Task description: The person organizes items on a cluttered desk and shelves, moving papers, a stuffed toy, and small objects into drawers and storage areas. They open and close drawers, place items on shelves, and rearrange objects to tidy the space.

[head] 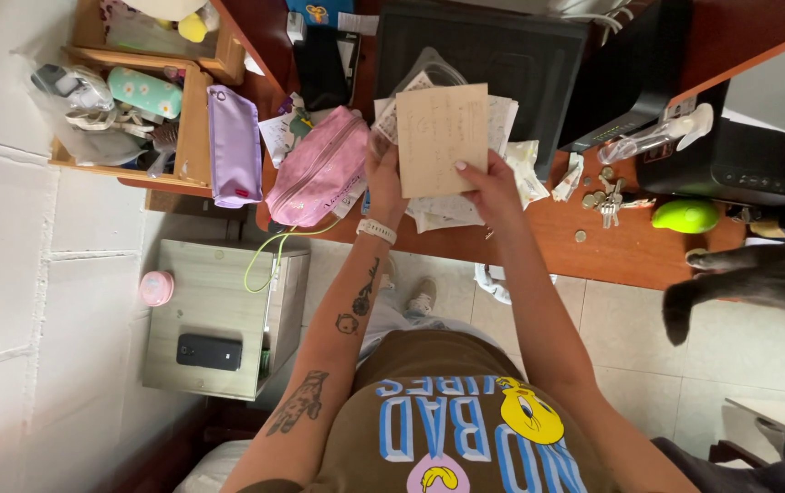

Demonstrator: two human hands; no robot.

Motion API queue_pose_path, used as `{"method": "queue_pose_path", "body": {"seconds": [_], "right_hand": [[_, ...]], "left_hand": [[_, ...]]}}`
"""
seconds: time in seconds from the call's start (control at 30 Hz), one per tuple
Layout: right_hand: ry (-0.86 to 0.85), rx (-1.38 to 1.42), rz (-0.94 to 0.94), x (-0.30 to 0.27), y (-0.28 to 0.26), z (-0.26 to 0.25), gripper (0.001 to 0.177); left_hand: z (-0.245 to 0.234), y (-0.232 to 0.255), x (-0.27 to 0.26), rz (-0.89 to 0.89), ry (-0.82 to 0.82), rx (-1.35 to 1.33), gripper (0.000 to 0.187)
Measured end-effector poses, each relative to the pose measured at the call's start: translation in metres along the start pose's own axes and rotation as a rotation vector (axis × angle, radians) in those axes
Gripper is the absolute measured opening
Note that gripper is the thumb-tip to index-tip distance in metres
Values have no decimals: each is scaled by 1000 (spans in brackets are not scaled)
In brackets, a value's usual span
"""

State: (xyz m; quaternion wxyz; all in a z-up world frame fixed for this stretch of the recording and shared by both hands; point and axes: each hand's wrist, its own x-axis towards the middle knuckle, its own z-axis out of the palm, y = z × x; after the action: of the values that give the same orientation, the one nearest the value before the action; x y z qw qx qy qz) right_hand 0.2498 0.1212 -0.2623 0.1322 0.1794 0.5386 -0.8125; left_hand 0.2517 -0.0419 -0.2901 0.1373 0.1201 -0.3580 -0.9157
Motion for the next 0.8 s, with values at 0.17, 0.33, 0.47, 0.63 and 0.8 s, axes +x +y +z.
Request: {"method": "queue_pose_path", "body": {"seconds": [0.17, 0.33, 0.47, 0.63, 0.8], "right_hand": [[-14, -175, -91, 12, -25, -14, 45], [3, -287, -173, 38, -29, -32, 44], [8, -441, -255, 53, -38, -37, 39], [34, -557, -326, 71, -43, -46, 35], [23, -636, -356, 73, -50, -49, 39]], "left_hand": [[19, 36, 13, -94, 169, -188, 19], [-22, 16, 42, -71, 125, -227, 33], [-7, 37, 51, -63, 141, -219, 33], [-7, 38, 70, -27, 189, -239, 36], [-8, 32, 83, -34, 219, -259, 40]]}}
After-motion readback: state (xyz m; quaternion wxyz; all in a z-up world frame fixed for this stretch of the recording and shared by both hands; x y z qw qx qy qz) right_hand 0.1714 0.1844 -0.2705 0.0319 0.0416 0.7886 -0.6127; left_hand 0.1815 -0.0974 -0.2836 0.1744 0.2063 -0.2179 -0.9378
